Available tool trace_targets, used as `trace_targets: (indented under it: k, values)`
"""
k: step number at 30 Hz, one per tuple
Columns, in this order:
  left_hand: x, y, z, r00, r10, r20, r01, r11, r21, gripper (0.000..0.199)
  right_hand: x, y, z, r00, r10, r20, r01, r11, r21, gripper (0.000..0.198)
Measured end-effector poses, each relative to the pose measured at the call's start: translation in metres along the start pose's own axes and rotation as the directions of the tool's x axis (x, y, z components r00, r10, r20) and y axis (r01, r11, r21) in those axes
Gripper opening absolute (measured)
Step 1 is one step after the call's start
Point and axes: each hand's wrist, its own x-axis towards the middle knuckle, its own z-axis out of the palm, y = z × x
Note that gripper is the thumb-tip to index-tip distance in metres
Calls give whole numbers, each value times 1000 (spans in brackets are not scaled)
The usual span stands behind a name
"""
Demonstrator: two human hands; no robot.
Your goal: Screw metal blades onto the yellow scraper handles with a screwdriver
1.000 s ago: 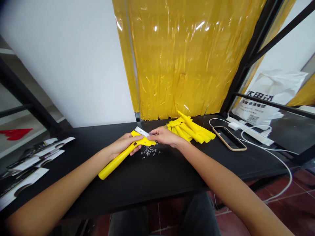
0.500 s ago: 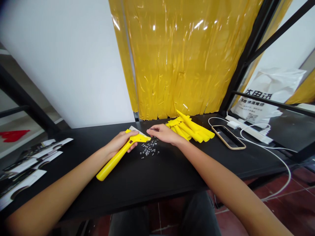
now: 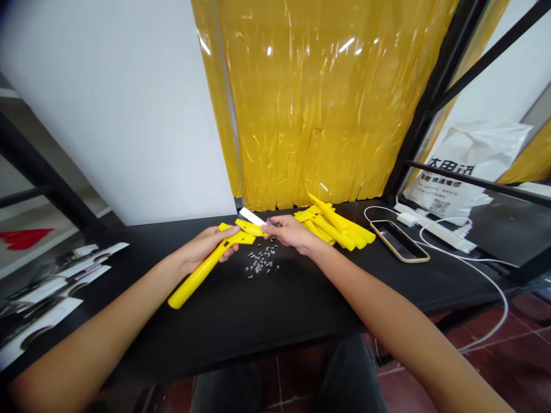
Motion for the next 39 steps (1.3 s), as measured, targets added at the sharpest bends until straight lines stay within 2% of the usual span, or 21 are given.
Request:
trace_targets:
  k: [2,3,5,7,9,11,15,19,22,26,29,31,33,34,36,37,39]
  values:
    - [0,5,-10,999,1,-34,0,1000,30,33,5,4,-10,988,-54,-142,33,990,-140,34]
    - [0,8,-16,998,5,-57,-2,998,58,32,8,7,-16,968,-105,-229,44,965,-259,32]
    - [1,11,-28,992,44,-115,-26,988,150,31,14,12,-29,921,-188,-342,-22,850,-527,26]
    - [3,11,-40,976,69,-208,-22,975,220,36,17,17,-41,911,-167,-377,-153,712,-685,23]
    - [5,9,-49,933,27,-359,69,966,251,63,18,19,-48,909,-121,-399,-238,635,-735,22]
    - [8,6,-57,898,-5,-441,139,952,272,88,16,20,-50,899,-106,-426,-288,588,-756,23]
    - [9,-1,-64,897,17,-442,173,906,386,105,9,19,-44,891,-106,-442,-353,450,-820,30]
    - [9,-3,-65,920,76,-383,116,883,454,112,5,18,-40,906,-88,-415,-377,280,-883,32]
    - [9,-4,-66,939,102,-329,70,880,471,112,5,18,-42,903,-87,-420,-393,224,-892,32]
    - [12,-8,-69,939,133,-316,66,835,546,107,3,14,-41,909,-169,-380,-332,257,-908,33]
    - [16,-11,-73,923,197,-330,93,717,690,99,0,7,-34,927,-245,-285,-204,310,-929,32]
    - [18,-13,-74,910,252,-329,100,638,764,99,-3,1,-29,921,-308,-238,-115,371,-922,31]
    - [17,-12,-73,899,285,-333,90,623,777,100,-4,-3,-23,902,-376,-214,-5,485,-875,30]
    - [16,-10,-71,896,285,-342,79,656,751,98,-4,-5,-20,896,-392,-208,58,569,-820,30]
    - [12,-4,-67,899,239,-366,37,793,609,87,-1,-7,-14,919,-344,-191,160,770,-617,31]
    - [10,0,-65,903,205,-378,3,876,482,79,2,-8,-11,945,-283,-163,174,858,-483,32]
    - [7,10,-61,923,154,-353,-83,975,208,50,12,-10,0,986,-143,-84,116,957,-267,31]
